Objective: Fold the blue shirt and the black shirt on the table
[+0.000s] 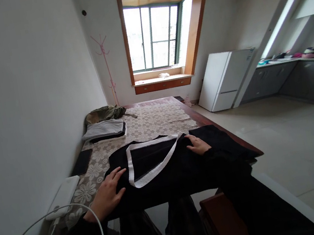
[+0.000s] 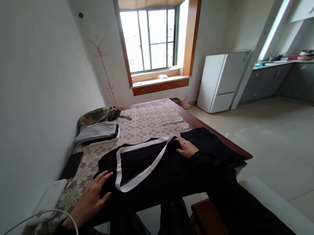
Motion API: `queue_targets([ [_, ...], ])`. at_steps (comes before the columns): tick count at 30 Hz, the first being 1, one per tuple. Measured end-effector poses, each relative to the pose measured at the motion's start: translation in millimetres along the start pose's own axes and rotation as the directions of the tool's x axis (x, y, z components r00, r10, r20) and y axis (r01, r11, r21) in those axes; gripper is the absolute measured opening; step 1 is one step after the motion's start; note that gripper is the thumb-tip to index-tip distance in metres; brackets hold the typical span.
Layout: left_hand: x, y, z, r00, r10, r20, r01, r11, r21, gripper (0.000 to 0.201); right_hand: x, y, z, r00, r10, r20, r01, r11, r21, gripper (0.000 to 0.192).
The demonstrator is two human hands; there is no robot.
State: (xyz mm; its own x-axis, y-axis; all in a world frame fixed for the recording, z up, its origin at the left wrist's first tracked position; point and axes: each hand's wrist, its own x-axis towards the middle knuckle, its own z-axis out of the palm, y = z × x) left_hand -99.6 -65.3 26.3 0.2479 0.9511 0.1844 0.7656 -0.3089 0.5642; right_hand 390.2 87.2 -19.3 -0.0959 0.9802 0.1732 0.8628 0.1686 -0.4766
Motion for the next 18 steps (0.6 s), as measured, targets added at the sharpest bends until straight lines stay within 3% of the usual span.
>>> queue_targets([
  [3, 11.1, -4.2, 8.4, 0.993, 0.056, 0.103, -0.062, 0.997, 0.051, 0.065, 27.0, 0.4, 10.9, 0.989, 0.143, -0.032, -0.143, 0.990, -0.005, 0.064],
  [7, 24.6, -11.0, 19.8, 0.998, 0.033, 0.059, -0.037, 0.998, 0.055, 0.036, 45.0, -4.7, 19.4, 0.963, 0.251, -0.098, -0.238, 0.963, 0.129, 0.061],
  [10, 32.6, -17.1, 22.8, 0.999, -0.022, -0.045, 0.023, 1.000, 0.021, 0.026, 47.9, -7.5, 20.5, 0.946, 0.257, -0.197, -0.205, 0.946, 0.251, 0.048],
  [13, 36.6, -21.2, 19.3, 0.991, -0.067, -0.115, 0.061, 0.997, -0.049, 0.029, 44.4, -5.8, 15.2, 0.925, 0.273, -0.263, -0.137, 0.888, 0.440, 0.049],
  [16, 34.8, -21.9, 9.7, 0.992, -0.071, -0.106, 0.066, 0.996, -0.057, 0.034, 35.9, 1.9, 4.7, 0.947, 0.220, -0.234, -0.043, 0.807, 0.588, 0.061],
  [18, 31.6, -21.6, 1.7, 0.998, -0.052, -0.045, 0.051, 0.999, -0.019, 0.039, 28.3, 8.7, -2.4, 0.966, 0.140, -0.216, 0.009, 0.820, 0.572, 0.065],
])
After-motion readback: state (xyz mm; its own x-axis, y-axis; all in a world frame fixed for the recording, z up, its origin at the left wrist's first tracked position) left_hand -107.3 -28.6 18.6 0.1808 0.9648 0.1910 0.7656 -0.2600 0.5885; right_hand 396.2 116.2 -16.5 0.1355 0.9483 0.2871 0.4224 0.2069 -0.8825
